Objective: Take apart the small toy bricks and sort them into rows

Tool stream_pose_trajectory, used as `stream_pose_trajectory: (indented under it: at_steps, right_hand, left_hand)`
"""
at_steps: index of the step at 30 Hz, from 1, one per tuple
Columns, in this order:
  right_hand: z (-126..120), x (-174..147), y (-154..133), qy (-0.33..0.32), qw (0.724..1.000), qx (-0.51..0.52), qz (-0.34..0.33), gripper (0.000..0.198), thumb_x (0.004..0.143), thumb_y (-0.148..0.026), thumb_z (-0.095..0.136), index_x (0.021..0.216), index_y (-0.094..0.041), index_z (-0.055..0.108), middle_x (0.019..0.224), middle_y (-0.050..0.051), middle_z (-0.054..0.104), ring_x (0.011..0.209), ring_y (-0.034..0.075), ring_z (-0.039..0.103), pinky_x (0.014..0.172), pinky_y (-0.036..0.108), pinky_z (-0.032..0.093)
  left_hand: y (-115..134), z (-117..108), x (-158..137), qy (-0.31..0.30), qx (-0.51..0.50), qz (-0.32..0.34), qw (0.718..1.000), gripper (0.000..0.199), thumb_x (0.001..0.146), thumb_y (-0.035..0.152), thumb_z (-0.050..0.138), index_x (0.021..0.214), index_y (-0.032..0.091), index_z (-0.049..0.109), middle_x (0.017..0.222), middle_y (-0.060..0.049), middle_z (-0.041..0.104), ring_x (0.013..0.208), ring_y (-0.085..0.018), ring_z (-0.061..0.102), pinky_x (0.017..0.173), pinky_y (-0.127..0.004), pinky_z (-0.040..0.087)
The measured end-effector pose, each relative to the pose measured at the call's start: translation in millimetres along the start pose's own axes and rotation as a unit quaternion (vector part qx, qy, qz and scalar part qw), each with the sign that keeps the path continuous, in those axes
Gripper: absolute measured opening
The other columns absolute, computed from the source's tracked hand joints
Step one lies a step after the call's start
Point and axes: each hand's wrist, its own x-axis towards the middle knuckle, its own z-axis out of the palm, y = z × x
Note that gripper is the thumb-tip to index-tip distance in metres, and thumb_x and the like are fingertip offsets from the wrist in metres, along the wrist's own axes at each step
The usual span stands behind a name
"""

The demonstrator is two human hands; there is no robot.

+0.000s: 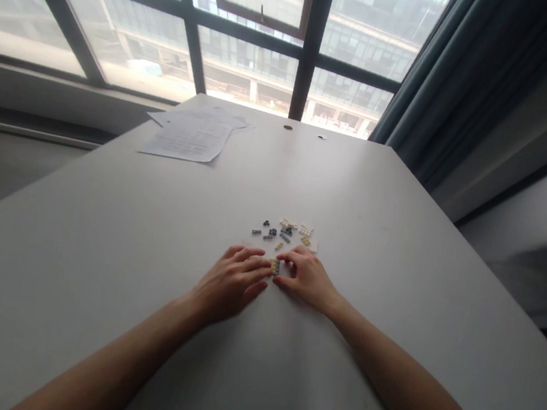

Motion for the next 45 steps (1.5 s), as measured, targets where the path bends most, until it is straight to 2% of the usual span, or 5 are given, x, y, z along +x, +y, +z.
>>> stream_pose_trajectory:
  at_steps: [16, 21, 26, 33, 45]
  right_hand:
    - [4, -2, 3, 0.018, 1.0, -0.005, -0.009, 0.031, 0.072, -0.028, 0.075, 0.102, -0.022, 0.068, 0.096, 0.004, 0.06, 0.087, 0.017, 0.055, 0.083, 0.032, 0.044]
    - [-6, 0, 7, 0.068, 0.996, 0.049, -0.001, 0.045, 0.072, -0.029, 0.075, 0.115, -0.022, 0.062, 0.1, 0.005, 0.06, 0.088, 0.018, 0.056, 0.079, 0.031, 0.047]
    - [-31, 7, 33, 0.176, 0.983, 0.03, 0.044, 0.031, 0.078, -0.028, 0.069, 0.107, -0.019, 0.065, 0.101, 0.006, 0.061, 0.083, 0.017, 0.056, 0.079, 0.033, 0.047]
    - [-37, 14, 64, 0.095, 0.988, -0.113, 0.05, 0.031, 0.082, -0.02, 0.061, 0.112, -0.023, 0.067, 0.112, 0.007, 0.06, 0.107, 0.023, 0.05, 0.097, 0.038, 0.037]
    - [-29, 34, 48, 0.029, 0.983, -0.182, 0.016, 0.023, 0.085, -0.021, 0.057, 0.105, -0.024, 0.069, 0.116, 0.007, 0.06, 0.109, 0.025, 0.047, 0.09, 0.039, 0.037]
  left_hand:
    - [0, 0, 0, -0.002, -0.017, 0.0, 1.0, 0.025, 0.087, 0.021, 0.054, 0.11, 0.024, 0.064, 0.112, -0.006, 0.068, 0.113, -0.024, 0.055, 0.098, -0.043, 0.037]
    - [-9, -5, -1, 0.09, -0.013, -0.04, 0.995, 0.022, 0.086, 0.023, 0.057, 0.107, 0.022, 0.064, 0.108, -0.006, 0.068, 0.108, -0.022, 0.057, 0.093, -0.039, 0.041]
    - [-24, -9, -1, 0.193, 0.001, -0.144, 0.971, 0.02, 0.086, 0.025, 0.056, 0.104, 0.02, 0.063, 0.104, -0.007, 0.067, 0.1, -0.022, 0.057, 0.09, -0.038, 0.043]
    - [-27, -5, -1, 0.191, -0.011, -0.182, 0.965, 0.018, 0.087, 0.027, 0.054, 0.1, 0.019, 0.064, 0.101, -0.007, 0.066, 0.098, -0.022, 0.057, 0.089, -0.038, 0.044]
    - [-28, -5, -2, 0.189, -0.017, -0.18, 0.965, 0.017, 0.087, 0.027, 0.054, 0.098, 0.02, 0.065, 0.099, -0.006, 0.066, 0.096, -0.022, 0.057, 0.088, -0.039, 0.045]
